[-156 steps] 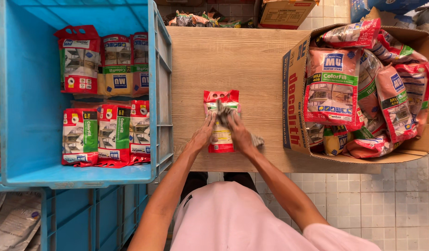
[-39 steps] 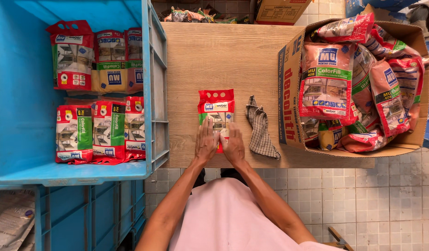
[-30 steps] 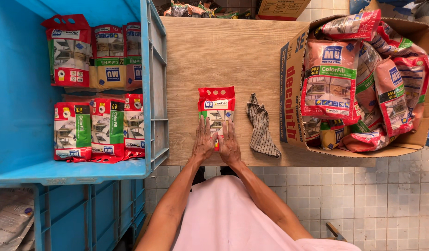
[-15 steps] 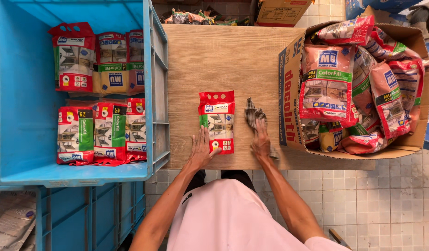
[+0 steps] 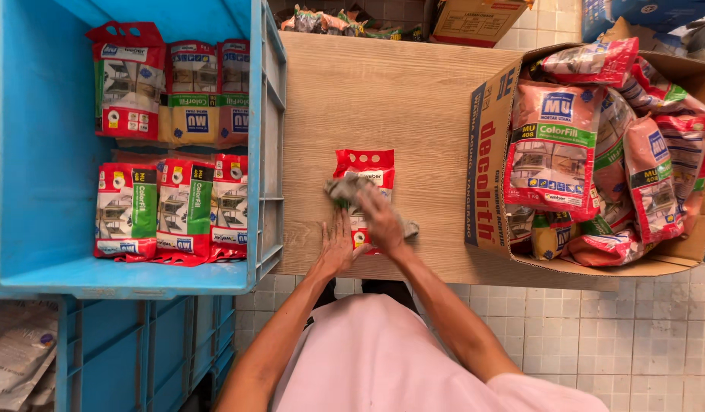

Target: The person repeatedly picks up small, red and green packages from a cardboard box, wipes them with a checkered cloth on a wooden table, and places them into a blue plastic crate. This process is repeated for several packages throughout the video.

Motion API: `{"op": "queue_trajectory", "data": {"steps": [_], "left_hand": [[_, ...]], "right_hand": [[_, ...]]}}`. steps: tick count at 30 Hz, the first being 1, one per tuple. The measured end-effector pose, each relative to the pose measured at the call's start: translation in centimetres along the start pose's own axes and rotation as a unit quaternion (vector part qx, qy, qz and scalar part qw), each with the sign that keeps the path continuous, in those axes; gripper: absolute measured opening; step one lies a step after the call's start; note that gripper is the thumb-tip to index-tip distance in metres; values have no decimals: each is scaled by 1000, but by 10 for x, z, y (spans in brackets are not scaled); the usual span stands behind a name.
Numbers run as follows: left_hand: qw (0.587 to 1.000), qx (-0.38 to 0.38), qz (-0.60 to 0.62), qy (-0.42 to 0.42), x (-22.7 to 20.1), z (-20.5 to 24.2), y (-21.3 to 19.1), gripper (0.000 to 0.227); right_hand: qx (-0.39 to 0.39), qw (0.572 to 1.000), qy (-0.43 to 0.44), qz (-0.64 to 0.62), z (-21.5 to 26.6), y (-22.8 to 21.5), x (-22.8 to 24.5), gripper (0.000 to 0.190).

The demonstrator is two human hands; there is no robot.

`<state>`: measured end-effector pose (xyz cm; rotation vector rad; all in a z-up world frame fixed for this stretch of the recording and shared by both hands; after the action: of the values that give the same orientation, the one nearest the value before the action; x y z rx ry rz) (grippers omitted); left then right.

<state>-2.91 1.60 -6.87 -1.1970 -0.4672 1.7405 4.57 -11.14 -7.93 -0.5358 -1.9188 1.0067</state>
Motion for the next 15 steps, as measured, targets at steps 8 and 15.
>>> {"op": "queue_trajectory", "data": {"steps": [8,15], "left_hand": [[1000,1,24,1,0,0,3,112],[999,12,36,-9,3,-4,8,111]], "right_hand": [[-1,994,109,-1,-29,52,-66,34],[57,995,77,-20,-2,-22,-8,43]]}}
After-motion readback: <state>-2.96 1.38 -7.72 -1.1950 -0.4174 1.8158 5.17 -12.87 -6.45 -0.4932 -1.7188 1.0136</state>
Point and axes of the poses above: each hand's wrist, its own z-axis away from the middle knuckle, its own y-axis out of the palm, x = y × z, the point moved 2 cm from there along -z, towards the middle knuckle, and after that the axes turned 1 degree about y, right-handed, at the moved point
